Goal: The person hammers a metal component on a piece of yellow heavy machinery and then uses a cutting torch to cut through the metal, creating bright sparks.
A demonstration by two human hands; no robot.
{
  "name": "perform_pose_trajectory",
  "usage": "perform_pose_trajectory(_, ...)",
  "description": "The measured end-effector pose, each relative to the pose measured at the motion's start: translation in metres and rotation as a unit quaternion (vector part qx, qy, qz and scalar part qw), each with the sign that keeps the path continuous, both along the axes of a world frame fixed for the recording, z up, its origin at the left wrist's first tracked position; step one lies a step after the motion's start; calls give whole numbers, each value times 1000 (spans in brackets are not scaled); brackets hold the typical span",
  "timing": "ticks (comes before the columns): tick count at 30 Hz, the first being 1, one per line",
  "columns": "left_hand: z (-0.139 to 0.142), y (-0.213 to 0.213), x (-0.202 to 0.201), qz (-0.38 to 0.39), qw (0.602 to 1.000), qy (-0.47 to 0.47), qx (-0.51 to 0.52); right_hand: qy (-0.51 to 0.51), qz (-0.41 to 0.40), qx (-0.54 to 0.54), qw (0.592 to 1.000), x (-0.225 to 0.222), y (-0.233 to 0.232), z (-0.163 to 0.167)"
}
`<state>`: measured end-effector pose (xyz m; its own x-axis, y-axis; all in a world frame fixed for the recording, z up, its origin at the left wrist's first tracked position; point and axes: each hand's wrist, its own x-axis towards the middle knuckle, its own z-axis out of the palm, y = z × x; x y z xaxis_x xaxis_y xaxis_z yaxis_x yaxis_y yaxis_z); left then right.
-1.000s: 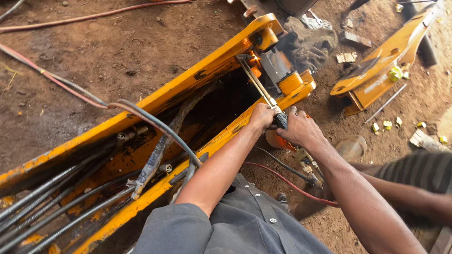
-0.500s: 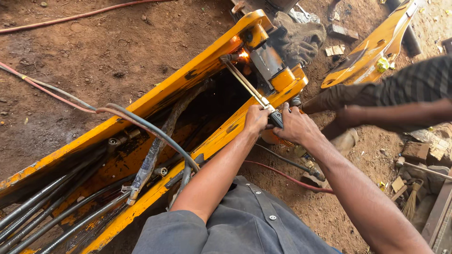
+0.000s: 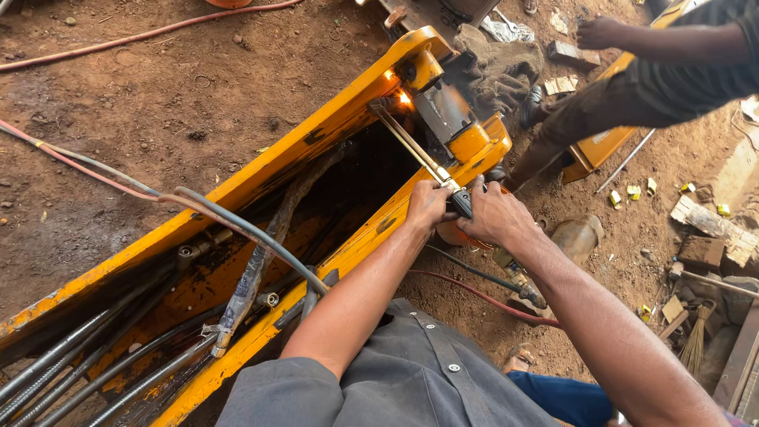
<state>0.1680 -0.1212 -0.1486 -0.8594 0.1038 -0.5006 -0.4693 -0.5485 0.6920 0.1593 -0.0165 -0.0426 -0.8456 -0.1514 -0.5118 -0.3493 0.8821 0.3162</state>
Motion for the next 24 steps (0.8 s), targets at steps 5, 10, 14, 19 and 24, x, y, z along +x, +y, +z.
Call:
perform_pose_trajectory(5,1,-1,-1,-11,1000,-6,-10,-1,4,14,1000,-1,-1,-1)
perform_pose_trajectory(10,-1,1,-2,-7,1000,-12,-9,-6,1,27,1000,0,-1,-1)
perform_pose_trajectory(14,-1,1,-1,-8,1000,-18,-3,-1,0,22,1000,2,-5,2)
perform_pose_trajectory(19,2,-3,0,0,1000,-17,8,-3,4,25,1000,2,-10,7)
perform_pose_trajectory(24,9,-7,1,9,999,-21,31,-5,10,35,999,1,-15,13)
